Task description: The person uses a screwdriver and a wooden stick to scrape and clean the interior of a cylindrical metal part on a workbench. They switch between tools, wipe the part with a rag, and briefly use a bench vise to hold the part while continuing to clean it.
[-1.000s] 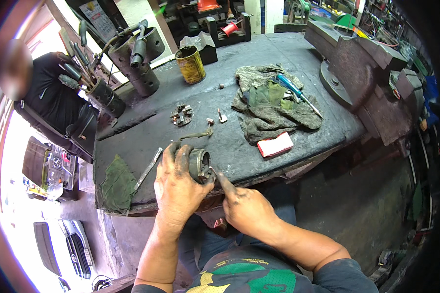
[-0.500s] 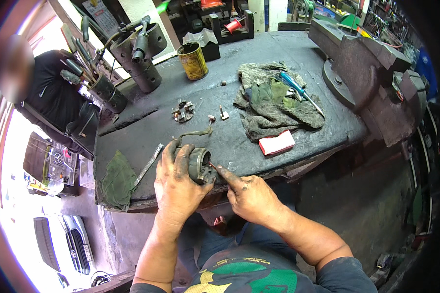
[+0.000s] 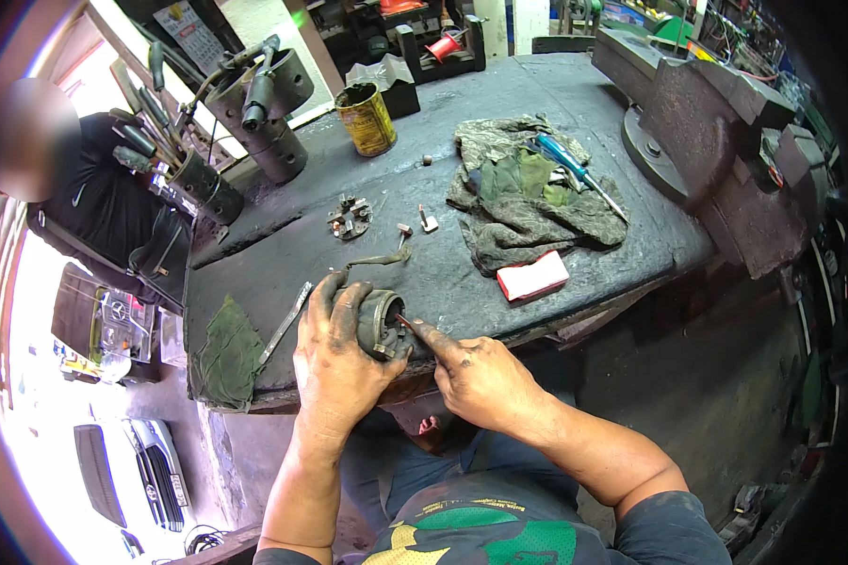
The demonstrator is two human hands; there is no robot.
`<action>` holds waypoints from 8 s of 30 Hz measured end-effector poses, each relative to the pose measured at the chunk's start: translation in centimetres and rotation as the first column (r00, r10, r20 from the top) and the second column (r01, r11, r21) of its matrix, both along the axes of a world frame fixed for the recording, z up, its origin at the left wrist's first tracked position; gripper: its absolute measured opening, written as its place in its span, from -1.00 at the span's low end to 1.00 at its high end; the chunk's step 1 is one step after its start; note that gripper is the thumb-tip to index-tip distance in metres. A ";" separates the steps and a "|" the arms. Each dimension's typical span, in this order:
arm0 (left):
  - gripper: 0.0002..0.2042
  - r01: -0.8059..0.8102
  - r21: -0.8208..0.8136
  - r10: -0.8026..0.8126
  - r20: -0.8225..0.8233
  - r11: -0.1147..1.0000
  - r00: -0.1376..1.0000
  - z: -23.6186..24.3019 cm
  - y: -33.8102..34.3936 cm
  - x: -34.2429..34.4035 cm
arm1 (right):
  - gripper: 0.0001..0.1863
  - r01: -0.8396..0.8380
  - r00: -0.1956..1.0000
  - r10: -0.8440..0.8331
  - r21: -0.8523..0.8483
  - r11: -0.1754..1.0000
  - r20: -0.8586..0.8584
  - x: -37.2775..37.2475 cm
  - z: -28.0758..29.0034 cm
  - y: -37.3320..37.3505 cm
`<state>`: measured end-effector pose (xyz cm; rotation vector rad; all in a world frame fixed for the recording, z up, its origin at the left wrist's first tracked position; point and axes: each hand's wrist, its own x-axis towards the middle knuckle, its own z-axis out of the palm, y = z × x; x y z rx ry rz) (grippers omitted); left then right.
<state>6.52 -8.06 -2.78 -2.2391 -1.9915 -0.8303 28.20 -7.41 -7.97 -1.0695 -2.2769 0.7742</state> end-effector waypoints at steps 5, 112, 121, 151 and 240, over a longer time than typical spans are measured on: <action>-0.16 -0.019 0.009 0.019 -0.021 1.000 1.000 0.1 0.1 0.1 | -0.26 -0.022 1.000 0.022 -0.025 0.999 -0.015 0.1 0.0 -0.1; -0.11 0.110 -0.061 -0.109 0.027 0.992 0.994 0.8 0.7 -1.5 | -0.27 0.011 0.996 -0.011 -0.007 1.000 -0.090 0.0 -0.8 -0.5; -0.15 0.145 -0.055 -0.142 0.043 0.988 0.989 0.8 0.8 -1.8 | -0.25 -0.030 1.000 0.030 0.048 0.998 -0.005 0.5 -0.7 0.1; -0.15 0.140 -0.055 -0.135 0.073 0.989 0.988 0.9 0.8 -1.7 | -0.21 0.008 0.998 -0.006 0.031 1.000 -0.060 -0.3 -1.3 -0.8; -0.21 0.360 -0.221 -0.362 0.033 0.906 0.932 3.1 3.8 -3.7 | -0.26 0.077 0.964 -0.122 -0.192 0.978 -0.237 -1.5 -1.1 -2.6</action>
